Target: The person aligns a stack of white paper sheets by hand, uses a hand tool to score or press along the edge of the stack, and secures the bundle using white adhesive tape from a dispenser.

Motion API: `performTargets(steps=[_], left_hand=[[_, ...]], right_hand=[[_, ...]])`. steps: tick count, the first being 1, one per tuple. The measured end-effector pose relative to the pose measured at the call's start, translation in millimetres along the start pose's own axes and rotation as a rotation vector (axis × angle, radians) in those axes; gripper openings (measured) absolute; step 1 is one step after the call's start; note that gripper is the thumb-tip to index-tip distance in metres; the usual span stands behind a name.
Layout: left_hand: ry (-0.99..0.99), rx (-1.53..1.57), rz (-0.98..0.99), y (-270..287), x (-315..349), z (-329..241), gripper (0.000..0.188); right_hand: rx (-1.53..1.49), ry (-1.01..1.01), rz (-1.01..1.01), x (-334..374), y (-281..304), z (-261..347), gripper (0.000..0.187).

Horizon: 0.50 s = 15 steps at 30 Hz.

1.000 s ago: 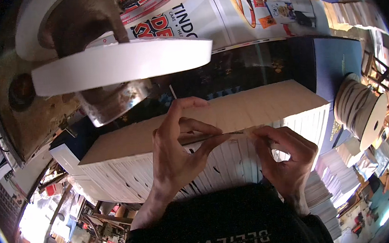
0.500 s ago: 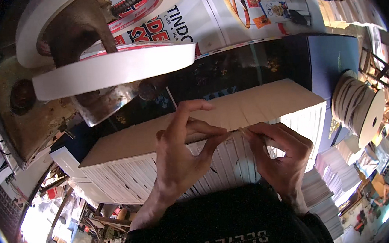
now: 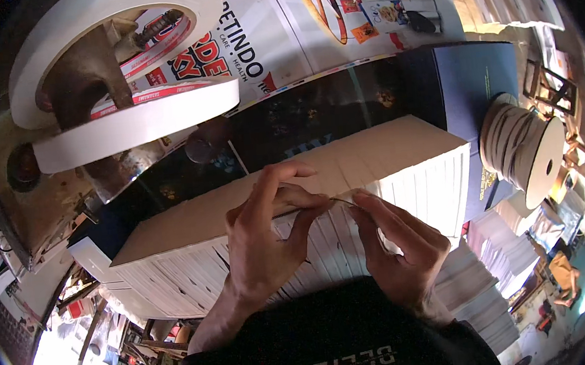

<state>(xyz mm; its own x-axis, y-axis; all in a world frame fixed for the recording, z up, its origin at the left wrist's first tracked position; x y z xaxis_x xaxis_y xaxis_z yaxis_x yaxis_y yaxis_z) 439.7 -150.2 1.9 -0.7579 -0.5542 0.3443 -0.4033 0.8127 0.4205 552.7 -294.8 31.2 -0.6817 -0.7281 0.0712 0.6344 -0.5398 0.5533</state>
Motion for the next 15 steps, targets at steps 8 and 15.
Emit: performTargets(steps=[8, 15], left_hand=[[-0.075, -0.005, -0.041, -13, -3, 0, 0.047], [-0.046, 0.043, -0.072, -16, -2, 1, 0.049]], right_hand=[[0.061, -0.048, 0.026, -19, 29, -12, 0.024], [-0.036, -0.098, 0.075, -30, 24, -23, 0.012]])
Point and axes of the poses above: each hand's wrist, its own x-axis away from the middle knuckle, its own y-axis out of the back of the hand, z = x × y, the point moved 3 cm from there along -x, towards the middle knuckle, and after that the axes turned 6 degrees about -x, right-handed, at the moved point
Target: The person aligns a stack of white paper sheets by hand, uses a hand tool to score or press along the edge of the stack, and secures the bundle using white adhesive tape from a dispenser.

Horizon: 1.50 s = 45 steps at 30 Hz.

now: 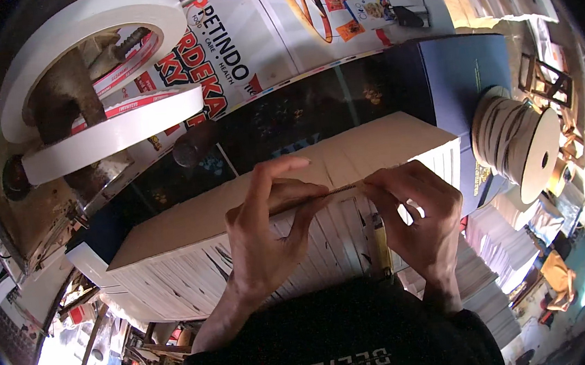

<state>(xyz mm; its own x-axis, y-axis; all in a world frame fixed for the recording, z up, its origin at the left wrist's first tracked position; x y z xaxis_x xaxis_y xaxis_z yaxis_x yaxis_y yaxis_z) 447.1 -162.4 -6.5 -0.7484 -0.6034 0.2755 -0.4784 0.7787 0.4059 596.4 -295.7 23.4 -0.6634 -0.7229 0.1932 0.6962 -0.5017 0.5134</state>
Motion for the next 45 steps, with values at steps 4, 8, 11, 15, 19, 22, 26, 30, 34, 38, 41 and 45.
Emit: performTargets(steps=[4, 8, 11, 15, 19, 22, 26, 30, 34, 38, 41, 45], left_hand=[[0.054, 0.026, 0.019, -1, 0, 1, 0.050], [0.031, 0.030, 0.014, -2, -1, 3, 0.052], [0.019, 0.034, -0.010, -3, 0, 8, 0.050], [0.042, 0.054, -0.008, -4, 0, 5, 0.049], [0.027, 0.066, -0.012, -13, -9, -7, 0.048], [-0.022, -0.002, 0.022, -12, -12, -9, 0.045], [0.023, 0.024, 0.016, -17, -11, -8, 0.045], [-0.096, -0.006, 0.017, -24, -19, -12, 0.045], [-0.057, -0.014, 0.033, -26, -20, -18, 0.045], [-0.023, -0.032, 0.039, -26, -20, -18, 0.045], [-0.021, -0.037, 0.062, -26, -21, -19, 0.046], [0.042, 0.023, 0.072, -27, -21, -19, 0.047]], right_hand=[[-0.029, -0.014, 0.019, -2, 0, -6, 0.011], [-0.051, -0.003, 0.001, -1, 1, -9, 0.011], [-0.053, -0.002, 0.012, -3, -3, -8, 0.011], [-0.037, -0.048, 0.001, -1, -1, -5, 0.012], [0.000, 0.033, -0.062, 6, -1, -7, 0.013], [0.010, 0.001, -0.107, 14, 7, -9, 0.018], [0.078, 0.007, -0.047, 12, 29, -6, 0.020], [0.123, 0.132, 0.009, -2, 33, -12, 0.019], [0.049, 0.086, 0.014, -5, 31, -19, 0.020], [0.039, 0.061, 0.019, -6, 29, -19, 0.013], [0.037, 0.064, 0.026, -7, 28, -19, 0.013], [0.033, 0.060, 0.006, -7, 25, -21, 0.012]])
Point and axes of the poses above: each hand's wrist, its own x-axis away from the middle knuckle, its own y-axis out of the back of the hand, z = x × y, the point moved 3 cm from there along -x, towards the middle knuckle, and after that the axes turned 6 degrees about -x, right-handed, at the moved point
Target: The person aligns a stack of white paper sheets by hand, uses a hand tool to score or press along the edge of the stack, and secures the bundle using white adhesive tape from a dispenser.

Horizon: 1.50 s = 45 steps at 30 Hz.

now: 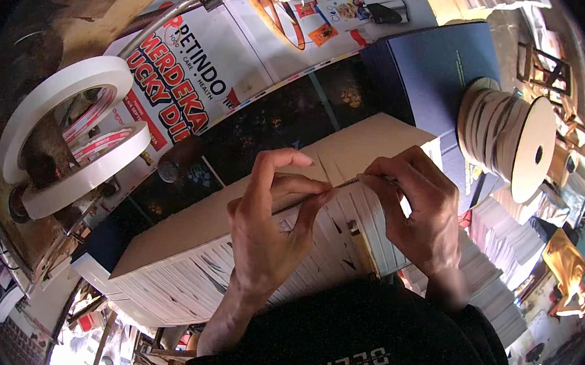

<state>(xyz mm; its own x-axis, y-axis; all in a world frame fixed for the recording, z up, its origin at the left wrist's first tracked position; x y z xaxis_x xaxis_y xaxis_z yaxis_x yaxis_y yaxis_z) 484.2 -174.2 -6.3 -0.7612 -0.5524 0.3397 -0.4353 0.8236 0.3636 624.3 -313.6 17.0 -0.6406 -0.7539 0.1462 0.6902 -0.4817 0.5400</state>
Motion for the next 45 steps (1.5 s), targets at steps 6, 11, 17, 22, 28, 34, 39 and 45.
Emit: performTargets(steps=[6, 11, 17, 22, 28, 34, 39, 45], left_hand=[[-0.060, -0.022, -0.005, -3, -3, 1, 0.048], [-0.002, 0.038, -0.003, -10, -1, 0, 0.049], [0.011, 0.127, 0.042, -9, -9, -15, 0.046], [-0.121, 0.022, -0.011, -12, -11, -9, 0.043], [-0.162, 0.149, -0.025, -21, -9, 0, 0.045], [-0.243, 0.065, -0.162, -26, -2, -1, 0.043], [-0.298, 0.035, -0.191, -31, -3, 0, 0.037], [-0.564, -0.158, -0.143, -38, -7, -11, 0.030]], right_hand=[[0.000, -0.010, 0.003, -2, 3, 3, 0.011], [0.057, 0.008, -0.009, 0, -1, 3, 0.014], [0.091, 0.066, -0.148, 11, -1, 1, 0.018], [0.062, 0.054, -0.120, 8, 3, 4, 0.015], [-0.120, -0.059, -0.088, 13, 14, -18, 0.019], [-0.079, 0.055, -0.110, 14, 34, -29, 0.018], [0.045, 0.169, -0.145, 19, 52, -45, 0.018], [-0.057, 0.197, -0.170, 29, 58, -25, 0.017]])
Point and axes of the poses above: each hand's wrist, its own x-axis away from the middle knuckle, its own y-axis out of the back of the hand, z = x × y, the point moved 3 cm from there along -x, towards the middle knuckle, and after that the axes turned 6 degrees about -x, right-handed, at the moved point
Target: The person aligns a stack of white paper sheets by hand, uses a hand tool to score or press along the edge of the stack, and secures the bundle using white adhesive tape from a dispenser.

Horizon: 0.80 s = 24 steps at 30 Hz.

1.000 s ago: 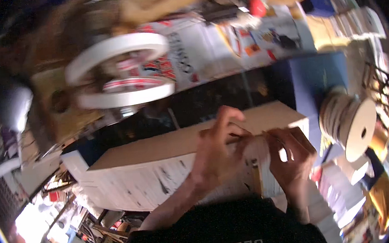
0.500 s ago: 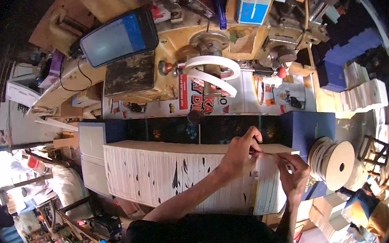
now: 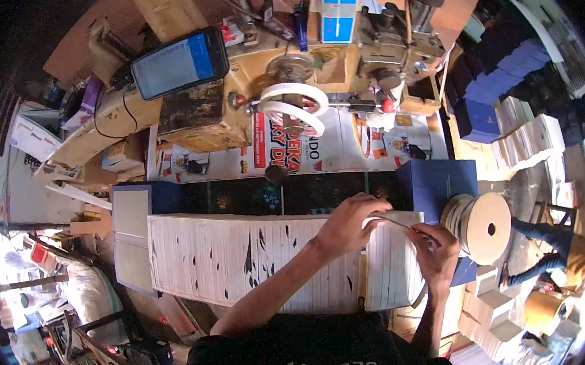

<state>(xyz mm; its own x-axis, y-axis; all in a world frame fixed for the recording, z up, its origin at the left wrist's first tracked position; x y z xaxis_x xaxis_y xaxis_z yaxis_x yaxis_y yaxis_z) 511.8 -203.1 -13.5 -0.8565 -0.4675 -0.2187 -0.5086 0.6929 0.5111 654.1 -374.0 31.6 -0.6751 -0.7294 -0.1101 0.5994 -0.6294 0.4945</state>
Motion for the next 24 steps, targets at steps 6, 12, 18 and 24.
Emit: performTargets(steps=[6, 12, 18, 24], left_hand=[[-0.022, -0.162, -0.225, 30, -1, -37, 0.028], [-0.204, -0.782, -1.057, 212, -27, -20, 0.066], [-0.151, -1.067, -0.849, 272, -42, -12, 0.080], [-0.145, -1.027, -0.860, 273, -46, -1, 0.079]], right_hand=[[0.096, -0.027, 0.028, 10, 27, -6, 0.016], [0.048, -0.099, -0.012, 20, 19, -43, 0.016], [-0.017, -0.101, -0.041, 21, 15, -52, 0.017], [-0.037, -0.104, -0.041, 20, 17, -43, 0.017]])
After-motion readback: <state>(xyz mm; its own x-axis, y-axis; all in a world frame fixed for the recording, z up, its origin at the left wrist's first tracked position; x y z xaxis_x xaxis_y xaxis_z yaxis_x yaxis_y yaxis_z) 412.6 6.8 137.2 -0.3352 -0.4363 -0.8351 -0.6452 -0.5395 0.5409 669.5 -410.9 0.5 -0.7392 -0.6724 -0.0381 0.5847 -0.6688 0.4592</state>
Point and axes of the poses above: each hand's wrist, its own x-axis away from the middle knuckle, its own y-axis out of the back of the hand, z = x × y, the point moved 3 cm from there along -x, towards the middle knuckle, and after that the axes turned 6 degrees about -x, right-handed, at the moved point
